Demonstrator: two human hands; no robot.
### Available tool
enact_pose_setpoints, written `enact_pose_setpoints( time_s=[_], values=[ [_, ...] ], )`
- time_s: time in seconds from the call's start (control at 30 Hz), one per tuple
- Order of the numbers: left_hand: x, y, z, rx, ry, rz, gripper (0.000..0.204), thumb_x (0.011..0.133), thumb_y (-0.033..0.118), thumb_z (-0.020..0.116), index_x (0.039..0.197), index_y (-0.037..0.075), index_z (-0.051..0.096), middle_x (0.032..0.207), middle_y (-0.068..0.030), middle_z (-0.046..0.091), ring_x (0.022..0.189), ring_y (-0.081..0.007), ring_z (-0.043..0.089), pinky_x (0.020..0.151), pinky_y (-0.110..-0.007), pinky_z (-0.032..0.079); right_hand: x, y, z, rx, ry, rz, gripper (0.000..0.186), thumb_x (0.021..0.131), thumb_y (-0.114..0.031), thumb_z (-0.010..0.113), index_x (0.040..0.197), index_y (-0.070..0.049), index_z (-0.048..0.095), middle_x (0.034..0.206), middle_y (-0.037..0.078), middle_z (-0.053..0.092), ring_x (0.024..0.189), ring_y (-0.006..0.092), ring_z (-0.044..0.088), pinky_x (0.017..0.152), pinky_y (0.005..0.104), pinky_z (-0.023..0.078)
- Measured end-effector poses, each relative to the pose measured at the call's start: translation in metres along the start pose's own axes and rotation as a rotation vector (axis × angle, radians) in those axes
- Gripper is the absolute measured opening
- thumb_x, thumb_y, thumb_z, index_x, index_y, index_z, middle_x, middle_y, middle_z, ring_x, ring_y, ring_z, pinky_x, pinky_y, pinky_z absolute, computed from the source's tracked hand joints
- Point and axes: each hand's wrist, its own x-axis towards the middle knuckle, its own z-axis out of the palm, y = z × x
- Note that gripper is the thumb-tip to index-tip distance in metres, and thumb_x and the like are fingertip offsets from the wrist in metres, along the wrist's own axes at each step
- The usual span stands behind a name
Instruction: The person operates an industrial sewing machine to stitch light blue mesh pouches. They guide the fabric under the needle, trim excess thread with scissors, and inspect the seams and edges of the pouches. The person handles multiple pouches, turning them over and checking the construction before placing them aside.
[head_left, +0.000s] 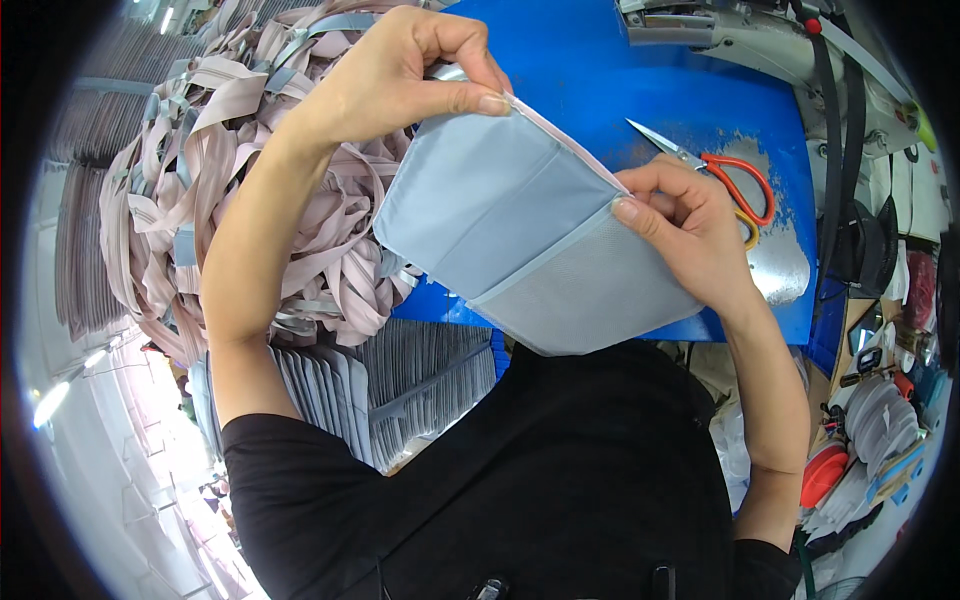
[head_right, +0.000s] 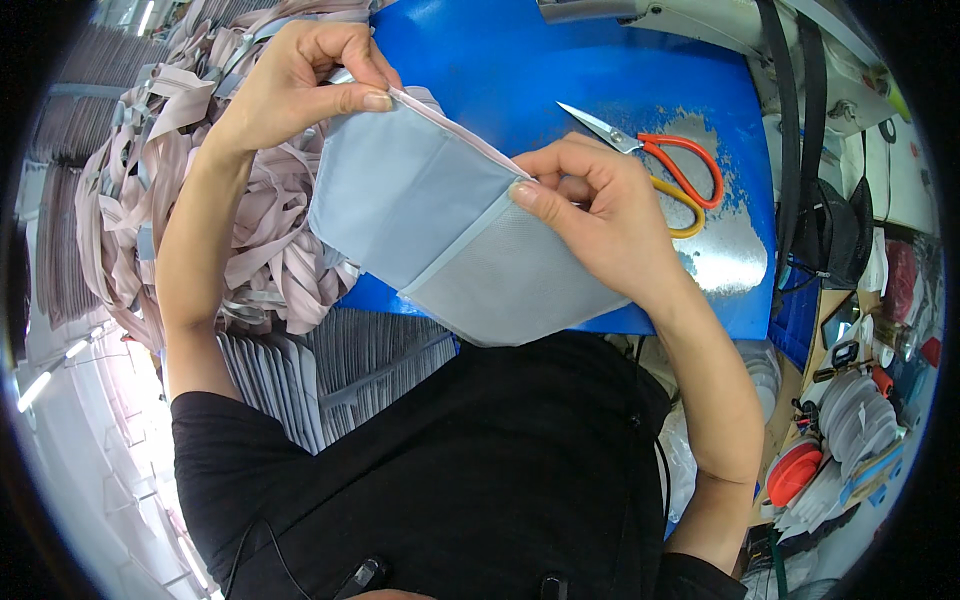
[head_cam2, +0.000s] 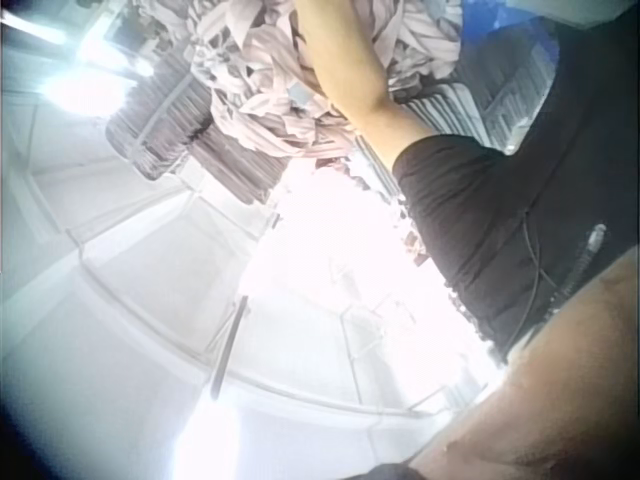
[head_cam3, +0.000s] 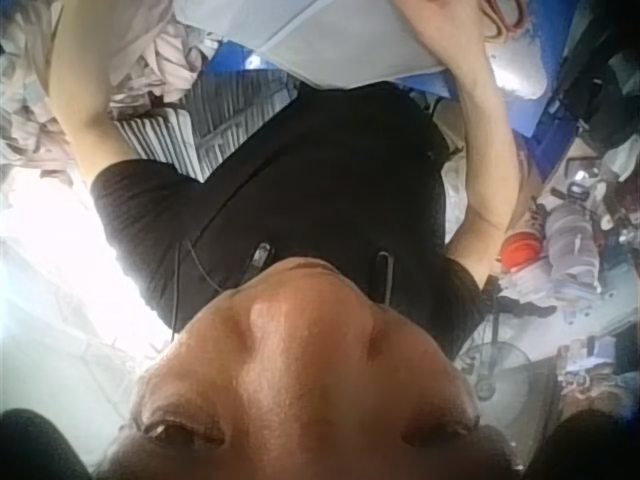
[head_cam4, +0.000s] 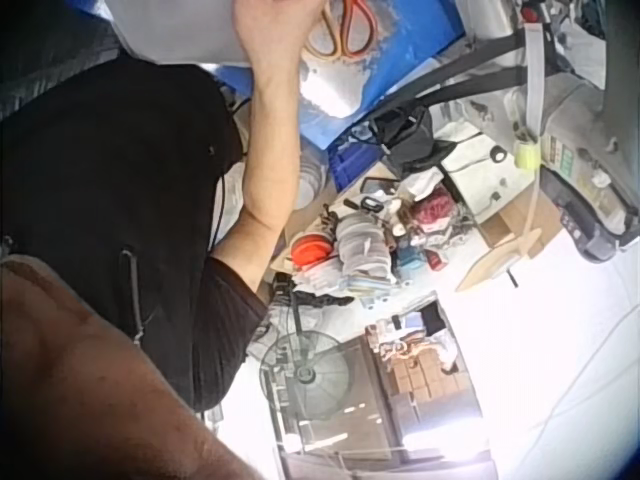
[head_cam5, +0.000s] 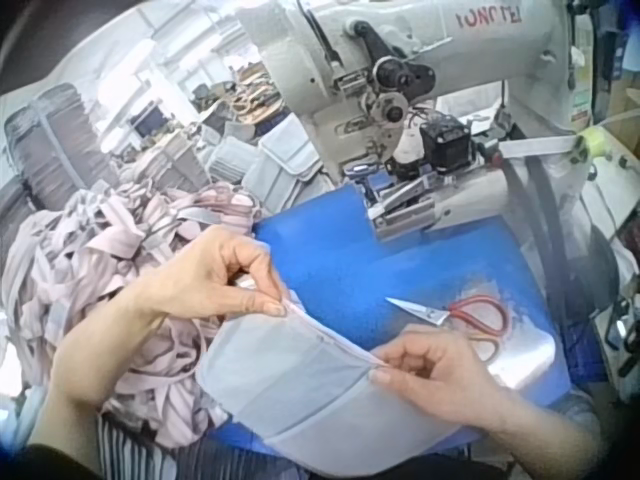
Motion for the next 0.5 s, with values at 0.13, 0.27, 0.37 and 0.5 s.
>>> enact_pose_setpoints(
  time_s=[0.13,0.27,0.37,0.5],
  values=[
    [-0.003,0.000,-0.003,0.009,0.011,0.012,0.015,0.088,0.012,0.085,0.084,0.004,0.073,0.091,-0.0064,0.075,0.087,-0.0116,0.068,0.081,-0.027,0.053,0.001,-0.001,0.002,-0.010,-0.003,-0.017,0.019,0.096,-0.012,0.076,0.109,0.002,0.077,0.087,-0.001,0.060,0.073,0.0041,0.059,0.068,0.0206,0.046],
    [-0.003,0.001,-0.003,0.014,0.057,0.024,0.015,0.089,0.011,0.084,0.084,0.004,0.071,0.090,-0.0057,0.073,0.087,-0.0112,0.068,0.080,-0.026,0.053,0.003,0.001,0.002,-0.079,0.019,-0.051,0.018,0.095,-0.011,0.076,0.108,0.002,0.077,0.083,-0.002,0.058,0.069,0.0033,0.054,0.065,0.0205,0.043],
    [0.001,0.005,-0.002,0.047,0.103,0.030,0.016,0.090,0.011,0.082,0.084,0.003,0.070,0.089,-0.0050,0.072,0.085,-0.0109,0.067,0.080,-0.026,0.052,0.006,-0.002,0.006,0.031,0.041,-0.024,0.017,0.096,-0.011,0.075,0.108,0.001,0.077,0.082,-0.002,0.063,0.069,0.0026,0.056,0.065,0.0199,0.044],
    [0.023,0.005,-0.007,0.061,0.123,0.020,0.018,0.091,0.013,0.081,0.084,0.002,0.069,0.088,-0.0046,0.071,0.083,-0.0103,0.066,0.080,-0.026,0.052,0.012,-0.012,0.001,0.150,0.023,0.092,0.015,0.098,-0.012,0.074,0.106,0.001,0.076,0.085,-0.001,0.071,0.070,0.0018,0.059,0.065,0.0193,0.046]
  ],
)
